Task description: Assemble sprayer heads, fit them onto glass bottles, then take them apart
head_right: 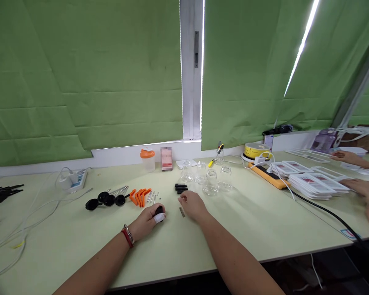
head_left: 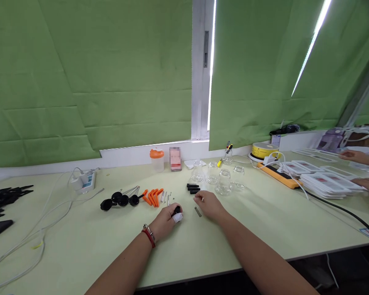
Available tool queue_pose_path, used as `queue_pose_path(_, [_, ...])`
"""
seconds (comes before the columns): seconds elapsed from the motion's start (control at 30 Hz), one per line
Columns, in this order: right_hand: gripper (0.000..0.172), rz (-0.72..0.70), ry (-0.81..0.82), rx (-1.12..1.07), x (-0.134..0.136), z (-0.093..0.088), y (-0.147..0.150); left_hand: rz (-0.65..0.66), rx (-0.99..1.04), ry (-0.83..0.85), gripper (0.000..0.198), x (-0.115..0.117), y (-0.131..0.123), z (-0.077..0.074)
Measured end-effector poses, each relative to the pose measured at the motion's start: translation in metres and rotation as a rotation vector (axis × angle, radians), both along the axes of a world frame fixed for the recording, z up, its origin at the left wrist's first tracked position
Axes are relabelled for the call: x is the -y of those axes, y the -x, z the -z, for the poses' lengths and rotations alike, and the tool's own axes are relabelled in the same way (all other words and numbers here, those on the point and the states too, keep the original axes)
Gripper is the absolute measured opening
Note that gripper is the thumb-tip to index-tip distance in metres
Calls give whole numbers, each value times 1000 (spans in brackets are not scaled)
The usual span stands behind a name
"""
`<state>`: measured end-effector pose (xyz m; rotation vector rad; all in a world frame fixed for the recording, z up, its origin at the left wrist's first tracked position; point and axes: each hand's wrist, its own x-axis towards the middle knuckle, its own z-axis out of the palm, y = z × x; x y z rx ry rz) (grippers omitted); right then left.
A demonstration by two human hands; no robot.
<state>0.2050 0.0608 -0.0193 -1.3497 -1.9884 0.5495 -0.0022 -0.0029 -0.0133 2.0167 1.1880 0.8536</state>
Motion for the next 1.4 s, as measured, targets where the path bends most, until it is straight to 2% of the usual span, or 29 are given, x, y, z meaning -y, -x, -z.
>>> queue_pose_path(0.17, [30,-12,99,153,3,2,-4,-2,-8,10,16,0,0,0])
queue_pose_path(0.3, [12,-72,71,153,8,0,2,-6,-11,13,15,1,0,-1])
queue_pose_path(0.4, [8,-127,73,100,9,0,4,-9,-14,14,15,1,0,-1])
queue_pose_path(0.57, [15,-197,131,-45,8,2,10,-10,-9,15,14,2,-1,-2])
queue_pose_path(0.73, [21,-202,129,-274,9,-9,27,-5,2,10,14,1,-1,-2])
queue_pose_path(0.9, [19,-233,69,-581,16,-23,49,6,13,1,13,-1,0,3])
queue_pose_path(1.03, [19,-230,-30,-666,20,-18,62,17,25,-7,13,-3,0,6])
queue_pose_path(1.2, [16,-243,-65,-631,24,-8,63,23,46,-17,12,-5,0,8])
queue_pose_path(1.4, [14,-287,-248,-473,30,-11,56,30,62,-26,14,-6,-1,9])
